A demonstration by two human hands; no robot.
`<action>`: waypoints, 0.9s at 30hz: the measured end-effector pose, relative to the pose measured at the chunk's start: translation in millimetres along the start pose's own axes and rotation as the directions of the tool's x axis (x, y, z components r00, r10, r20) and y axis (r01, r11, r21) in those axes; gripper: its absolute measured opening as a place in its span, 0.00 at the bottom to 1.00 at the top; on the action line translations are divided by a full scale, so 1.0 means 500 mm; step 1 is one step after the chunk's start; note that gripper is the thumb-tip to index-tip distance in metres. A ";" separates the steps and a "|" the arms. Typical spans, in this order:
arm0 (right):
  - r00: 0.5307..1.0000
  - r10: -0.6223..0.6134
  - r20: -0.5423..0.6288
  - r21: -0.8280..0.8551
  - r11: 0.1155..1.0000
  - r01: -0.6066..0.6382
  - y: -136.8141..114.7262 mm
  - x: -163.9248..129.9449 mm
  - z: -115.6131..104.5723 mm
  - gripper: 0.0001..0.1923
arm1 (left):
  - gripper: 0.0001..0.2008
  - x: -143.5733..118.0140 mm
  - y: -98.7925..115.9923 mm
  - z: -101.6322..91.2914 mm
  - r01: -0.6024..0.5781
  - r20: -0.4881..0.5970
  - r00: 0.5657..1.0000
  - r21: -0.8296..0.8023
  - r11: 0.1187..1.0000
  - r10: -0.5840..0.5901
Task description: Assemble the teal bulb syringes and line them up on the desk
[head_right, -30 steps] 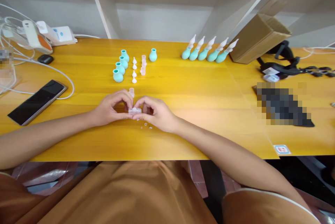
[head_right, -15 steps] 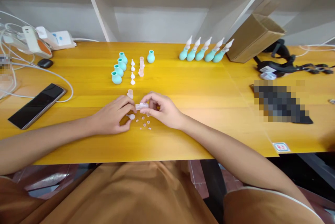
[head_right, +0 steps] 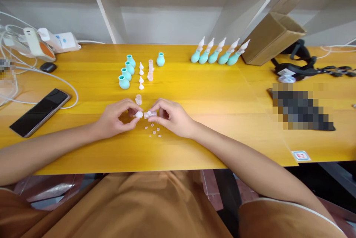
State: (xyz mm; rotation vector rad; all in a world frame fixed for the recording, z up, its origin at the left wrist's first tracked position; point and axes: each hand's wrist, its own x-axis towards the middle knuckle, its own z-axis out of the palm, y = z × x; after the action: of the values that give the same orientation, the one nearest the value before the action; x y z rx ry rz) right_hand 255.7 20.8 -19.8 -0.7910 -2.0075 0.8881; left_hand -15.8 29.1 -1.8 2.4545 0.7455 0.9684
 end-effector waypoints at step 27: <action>1.000 -0.002 0.023 0.063 0.998 0.001 0.006 -0.006 0.002 0.14 | 0.04 -0.006 -0.017 0.004 -0.112 -0.014 0.994 -0.075 0.991 0.111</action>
State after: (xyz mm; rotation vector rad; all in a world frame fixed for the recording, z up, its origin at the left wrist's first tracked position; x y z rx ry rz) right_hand 256.9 19.6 -23.9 -0.7474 -1.9899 0.9587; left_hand -18.8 33.5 -9.0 2.4488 0.5690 1.0307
